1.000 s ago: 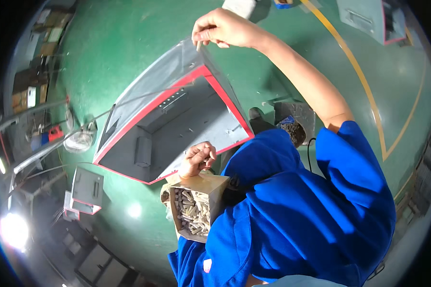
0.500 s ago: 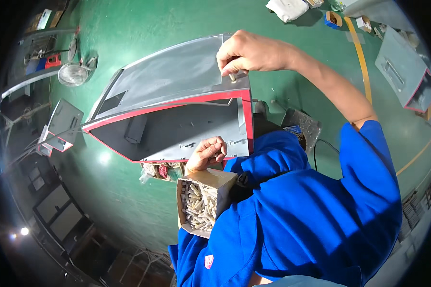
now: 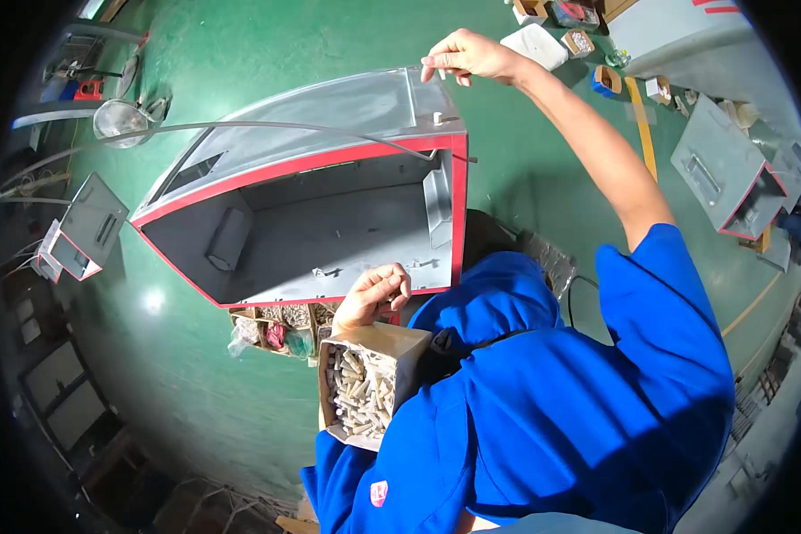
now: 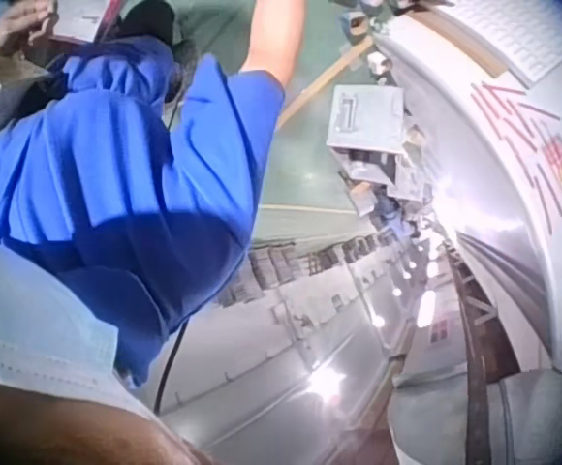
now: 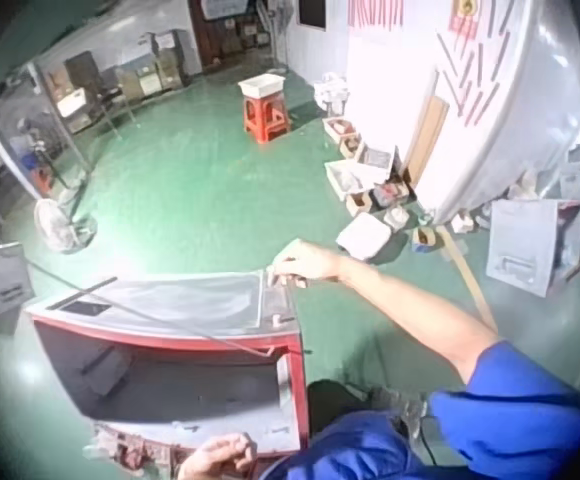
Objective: Assembling small metal cabinet enclosures by inserting rubber grommets or fasteners into pre-drilled holes.
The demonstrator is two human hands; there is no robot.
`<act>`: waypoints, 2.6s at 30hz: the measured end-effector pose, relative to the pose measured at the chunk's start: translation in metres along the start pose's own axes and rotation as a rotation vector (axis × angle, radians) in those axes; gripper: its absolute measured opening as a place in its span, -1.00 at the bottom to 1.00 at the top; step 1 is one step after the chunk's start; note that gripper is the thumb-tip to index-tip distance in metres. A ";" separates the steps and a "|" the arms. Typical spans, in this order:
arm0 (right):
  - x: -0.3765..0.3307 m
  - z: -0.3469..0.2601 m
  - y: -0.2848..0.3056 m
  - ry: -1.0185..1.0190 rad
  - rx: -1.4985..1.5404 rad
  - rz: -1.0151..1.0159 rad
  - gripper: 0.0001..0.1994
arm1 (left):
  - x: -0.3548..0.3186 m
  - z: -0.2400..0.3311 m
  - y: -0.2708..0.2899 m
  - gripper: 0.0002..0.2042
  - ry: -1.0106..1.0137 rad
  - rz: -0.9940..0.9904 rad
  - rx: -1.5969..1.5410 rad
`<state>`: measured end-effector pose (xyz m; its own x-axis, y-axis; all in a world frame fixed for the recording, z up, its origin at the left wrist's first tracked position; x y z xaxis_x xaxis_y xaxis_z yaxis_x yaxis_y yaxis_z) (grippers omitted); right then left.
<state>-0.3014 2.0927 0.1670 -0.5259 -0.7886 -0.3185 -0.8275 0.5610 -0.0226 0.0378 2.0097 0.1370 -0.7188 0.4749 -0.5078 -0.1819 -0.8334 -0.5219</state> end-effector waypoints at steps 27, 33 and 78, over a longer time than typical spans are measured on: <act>0.199 0.029 -0.052 -0.086 -0.502 -0.374 -0.93 | -0.032 0.056 -0.005 -0.76 -0.117 0.077 -0.202; 0.202 0.027 -0.087 -0.058 -0.263 -0.462 -0.93 | -0.044 0.082 0.006 -0.75 -0.231 0.186 -0.261; 0.319 -0.258 -0.347 0.527 0.020 -1.363 -0.91 | 0.016 0.248 0.253 -0.78 -0.517 0.601 -0.334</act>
<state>-0.2324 1.5816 0.3177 0.6332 -0.6971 0.3363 -0.7325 -0.6801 -0.0305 -0.1867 1.7365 0.1671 -0.8600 -0.2762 -0.4290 0.4760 -0.7371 -0.4797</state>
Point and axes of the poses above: each hand's wrist, its own x-axis towards the middle knuckle, its own y-axis out of the back of the hand, z = x × y, the point moved 9 cm from there along x, towards the middle knuckle, and after that the axes turned 14 degrees about x, right-handed, at the moved point
